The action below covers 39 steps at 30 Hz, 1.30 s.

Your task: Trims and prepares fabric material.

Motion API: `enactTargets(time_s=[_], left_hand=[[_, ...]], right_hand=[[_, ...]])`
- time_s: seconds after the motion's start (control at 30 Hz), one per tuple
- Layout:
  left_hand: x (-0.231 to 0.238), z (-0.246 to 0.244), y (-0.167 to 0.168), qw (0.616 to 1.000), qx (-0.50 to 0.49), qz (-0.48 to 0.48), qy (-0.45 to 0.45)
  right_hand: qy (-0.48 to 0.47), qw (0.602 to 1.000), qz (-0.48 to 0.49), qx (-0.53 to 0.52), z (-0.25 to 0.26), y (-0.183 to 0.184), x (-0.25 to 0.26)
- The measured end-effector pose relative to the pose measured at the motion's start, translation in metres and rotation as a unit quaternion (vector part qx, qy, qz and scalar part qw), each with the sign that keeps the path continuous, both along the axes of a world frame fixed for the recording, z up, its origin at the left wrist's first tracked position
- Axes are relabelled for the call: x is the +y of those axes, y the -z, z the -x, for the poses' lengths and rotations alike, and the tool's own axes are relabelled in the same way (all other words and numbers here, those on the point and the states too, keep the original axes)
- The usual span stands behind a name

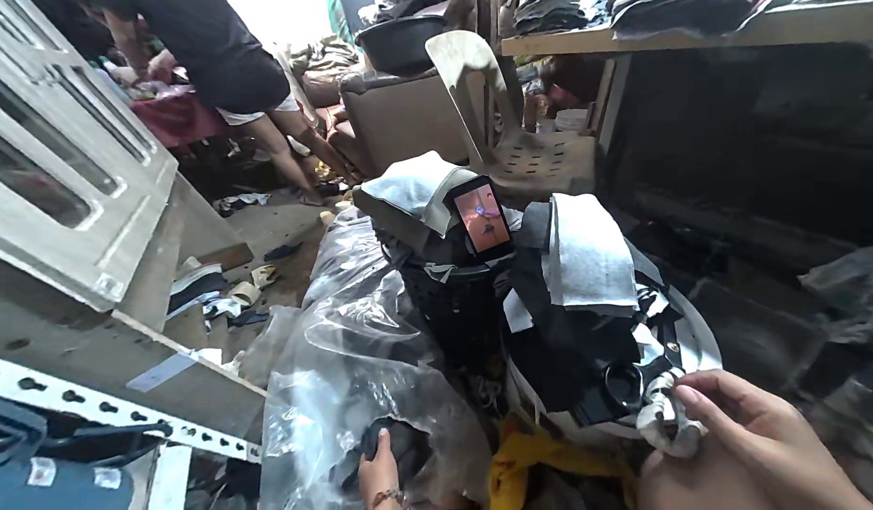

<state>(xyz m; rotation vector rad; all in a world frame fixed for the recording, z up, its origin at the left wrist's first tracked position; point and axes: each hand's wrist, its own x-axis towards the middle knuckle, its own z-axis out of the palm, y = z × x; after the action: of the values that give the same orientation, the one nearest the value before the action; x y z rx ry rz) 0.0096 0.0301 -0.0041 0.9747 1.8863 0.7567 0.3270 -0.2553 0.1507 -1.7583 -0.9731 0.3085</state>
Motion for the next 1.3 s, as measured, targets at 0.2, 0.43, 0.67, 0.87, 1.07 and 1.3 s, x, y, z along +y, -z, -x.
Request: enactTargets(time_s=[0.2, 0.43, 0.67, 0.87, 1.07, 1.3], left_hand=[[-0.023, 0.0, -0.048, 0.987, -0.124, -0.082, -0.066], [-0.044, 0.002, -0.115, 0.949, -0.292, -0.115, -0.036], [-0.057, 0.01, -0.148, 0.896, -0.443, -0.029, -0.011], [-0.08, 0.01, -0.147, 0.817, -0.567, -0.047, 0.094], [-0.098, -0.005, -0.134, 0.79, -0.579, 0.011, 0.202], [-0.126, -0.045, -0.106, 0.817, -0.477, 0.159, 0.282]], right_hand=[[0.001, 1.0, -0.027, -0.014, -0.002, 0.008, -0.003], [0.004, 1.0, -0.028, -0.002, -0.003, 0.007, -0.01], [-0.006, 1.0, 0.0, 0.019, -0.008, 0.001, -0.016], [0.021, 1.0, -0.005, 0.013, -0.011, 0.007, -0.014], [0.047, 0.999, 0.014, -0.014, -0.008, 0.003, -0.01], [0.032, 0.999, 0.027, -0.005, -0.001, -0.008, -0.006]])
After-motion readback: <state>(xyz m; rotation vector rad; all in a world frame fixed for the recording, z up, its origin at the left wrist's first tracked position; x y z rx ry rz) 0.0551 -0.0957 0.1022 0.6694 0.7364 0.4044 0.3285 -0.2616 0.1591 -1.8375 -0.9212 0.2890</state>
